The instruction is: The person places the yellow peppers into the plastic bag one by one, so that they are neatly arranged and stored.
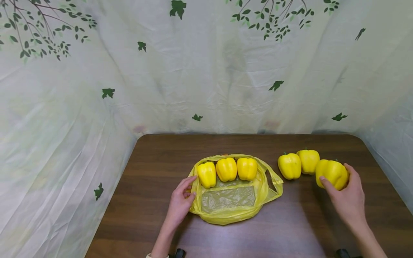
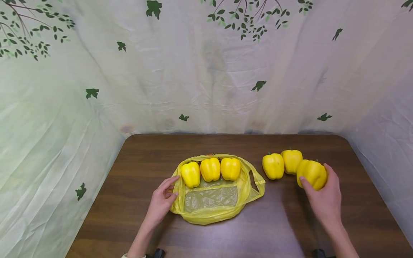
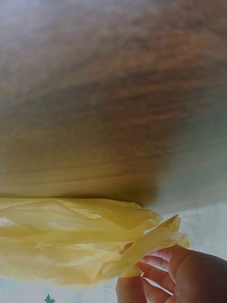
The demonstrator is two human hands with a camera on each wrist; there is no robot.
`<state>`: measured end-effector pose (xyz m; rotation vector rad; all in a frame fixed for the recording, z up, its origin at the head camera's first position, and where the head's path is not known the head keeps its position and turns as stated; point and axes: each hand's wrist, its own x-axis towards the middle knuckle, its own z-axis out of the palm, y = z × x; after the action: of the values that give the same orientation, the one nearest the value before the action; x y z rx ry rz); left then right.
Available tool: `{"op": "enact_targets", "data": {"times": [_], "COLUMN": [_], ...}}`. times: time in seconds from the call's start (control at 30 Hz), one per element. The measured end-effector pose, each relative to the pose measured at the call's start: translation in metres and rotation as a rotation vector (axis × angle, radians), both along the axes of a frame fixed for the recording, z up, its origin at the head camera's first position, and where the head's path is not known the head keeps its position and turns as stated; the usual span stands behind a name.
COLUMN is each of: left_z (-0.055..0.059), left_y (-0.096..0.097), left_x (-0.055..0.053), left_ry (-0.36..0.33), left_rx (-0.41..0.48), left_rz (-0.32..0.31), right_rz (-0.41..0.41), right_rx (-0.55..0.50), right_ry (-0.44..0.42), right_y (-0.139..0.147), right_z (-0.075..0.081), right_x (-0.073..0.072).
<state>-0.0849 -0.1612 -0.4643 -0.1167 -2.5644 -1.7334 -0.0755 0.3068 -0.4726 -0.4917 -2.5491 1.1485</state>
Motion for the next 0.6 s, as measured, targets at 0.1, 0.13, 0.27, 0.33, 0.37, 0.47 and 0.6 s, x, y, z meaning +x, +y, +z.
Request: {"op": "enact_targets", "data": {"times": [0.1,0.13,0.27,0.33,0.37,0.47,0.6], "left_z": [-0.001,-0.001,-0.001,-0.001,-0.001,0.000,0.000], "left_y": [0.000,0.000,0.001,0.001,0.001,0.001,0.001], "left_x": [0.000,0.000,0.000,0.000,0.000,0.001,0.001], "left_ry": [0.003,0.002,0.001,0.000,0.001,0.002,0.007], "left_rx": [0.002,0.003,0.002,0.002,0.002,0.004,0.006], "left_rz": [0.000,0.001,0.000,0.000,0.000,0.000,-0.002], "right_rz": [0.002,0.004,0.020,0.026,0.030,0.040,0.047], "right_rx": [-0.008,-0.011,-0.015,-0.021,-0.025,-0.037,-0.040], "right_ry": [0.013,0.018,0.024,0.023,0.022,0.028,0.041], "right_y": [-0.005,-0.006,-0.012,-0.014,-0.016,-0.019,-0.026], "right_z": [0.000,0.000,0.000,0.000,-0.001,-0.001,-0.003], "right_x": [0.002,0.002,0.004,0.005,0.006,0.008,0.010]}}
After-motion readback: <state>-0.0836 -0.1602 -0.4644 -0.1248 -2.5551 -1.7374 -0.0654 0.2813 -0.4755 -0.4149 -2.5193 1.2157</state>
